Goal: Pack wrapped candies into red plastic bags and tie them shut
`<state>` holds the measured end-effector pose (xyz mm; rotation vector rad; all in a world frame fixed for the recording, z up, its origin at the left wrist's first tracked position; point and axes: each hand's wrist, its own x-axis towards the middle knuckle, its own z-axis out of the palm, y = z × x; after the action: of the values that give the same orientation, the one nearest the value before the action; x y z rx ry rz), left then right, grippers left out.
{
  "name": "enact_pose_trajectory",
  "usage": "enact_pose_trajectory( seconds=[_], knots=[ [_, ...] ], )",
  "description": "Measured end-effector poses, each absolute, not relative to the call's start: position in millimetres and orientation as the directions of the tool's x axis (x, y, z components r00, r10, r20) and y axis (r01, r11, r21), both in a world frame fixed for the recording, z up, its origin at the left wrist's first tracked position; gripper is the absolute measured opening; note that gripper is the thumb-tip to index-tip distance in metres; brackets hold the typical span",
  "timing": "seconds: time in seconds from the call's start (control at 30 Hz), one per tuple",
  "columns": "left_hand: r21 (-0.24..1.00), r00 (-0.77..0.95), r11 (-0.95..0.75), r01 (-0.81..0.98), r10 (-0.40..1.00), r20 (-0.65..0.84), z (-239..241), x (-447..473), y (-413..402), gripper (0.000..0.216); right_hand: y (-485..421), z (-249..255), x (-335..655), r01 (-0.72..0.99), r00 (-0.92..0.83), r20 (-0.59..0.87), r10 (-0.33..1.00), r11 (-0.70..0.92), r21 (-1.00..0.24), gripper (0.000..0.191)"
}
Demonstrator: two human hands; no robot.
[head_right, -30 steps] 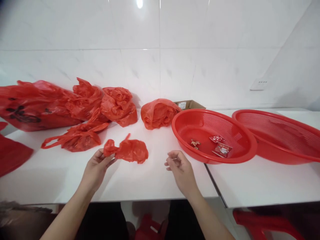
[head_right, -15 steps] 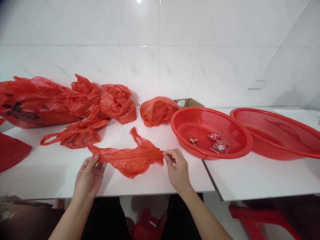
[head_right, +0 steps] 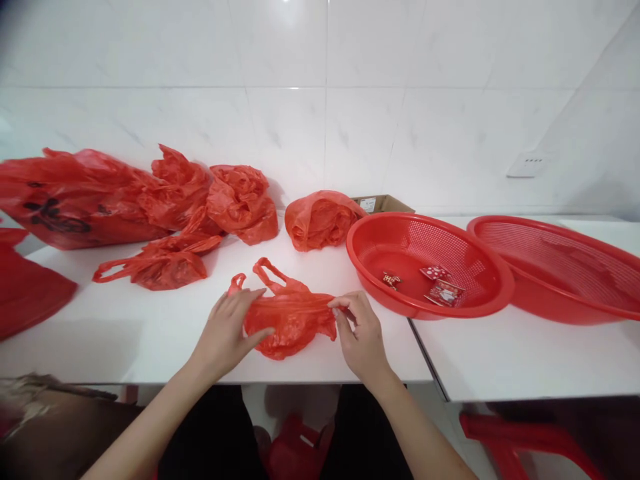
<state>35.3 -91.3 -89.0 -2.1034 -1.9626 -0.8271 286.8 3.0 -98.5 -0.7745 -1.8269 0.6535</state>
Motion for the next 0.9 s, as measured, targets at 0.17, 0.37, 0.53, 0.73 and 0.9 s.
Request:
enact_pose_trajectory(
  seconds=[0.17, 0.37, 0.53, 0.73, 0.9],
  knots=[
    [0.014, 0.118, -0.133, 0.991, 0.922, 0.369, -94, 38, -76, 0.019, -9, -72, 295, 0.399, -0.223, 0.738, 0.637, 0.75, -0.527, 0.017],
    [-0.16, 0.343, -0.304, 0.939, 0.816, 0.464, -62, 74, -77, 0.023, -46, -19, 259, 0.099, -0.61, 0.708, 0.355, 0.921, -0.376, 0.021],
    [-0.286, 0.478, -0.389, 0.876, 0.778, 0.406, -41, 79, -83, 0.029, -22, -30, 251, 0.426, -0.81, 0.201, 0.551, 0.788, -0.443, 0.018],
    [-0.313, 0.535, -0.449, 0.837, 0.789, 0.302, -42, 59, -94, 0.03, -21, -31, 271, 0.443, -0.877, -0.31, 0.367, 0.867, -0.227, 0.015],
    [-0.258, 0.507, -0.473, 0.842, 0.859, 0.077, -48, 34, -118, 0.025, 3, -28, 279, 0.573, -0.801, -0.244, 0.547, 0.818, -0.046, 0.039]
  ],
)
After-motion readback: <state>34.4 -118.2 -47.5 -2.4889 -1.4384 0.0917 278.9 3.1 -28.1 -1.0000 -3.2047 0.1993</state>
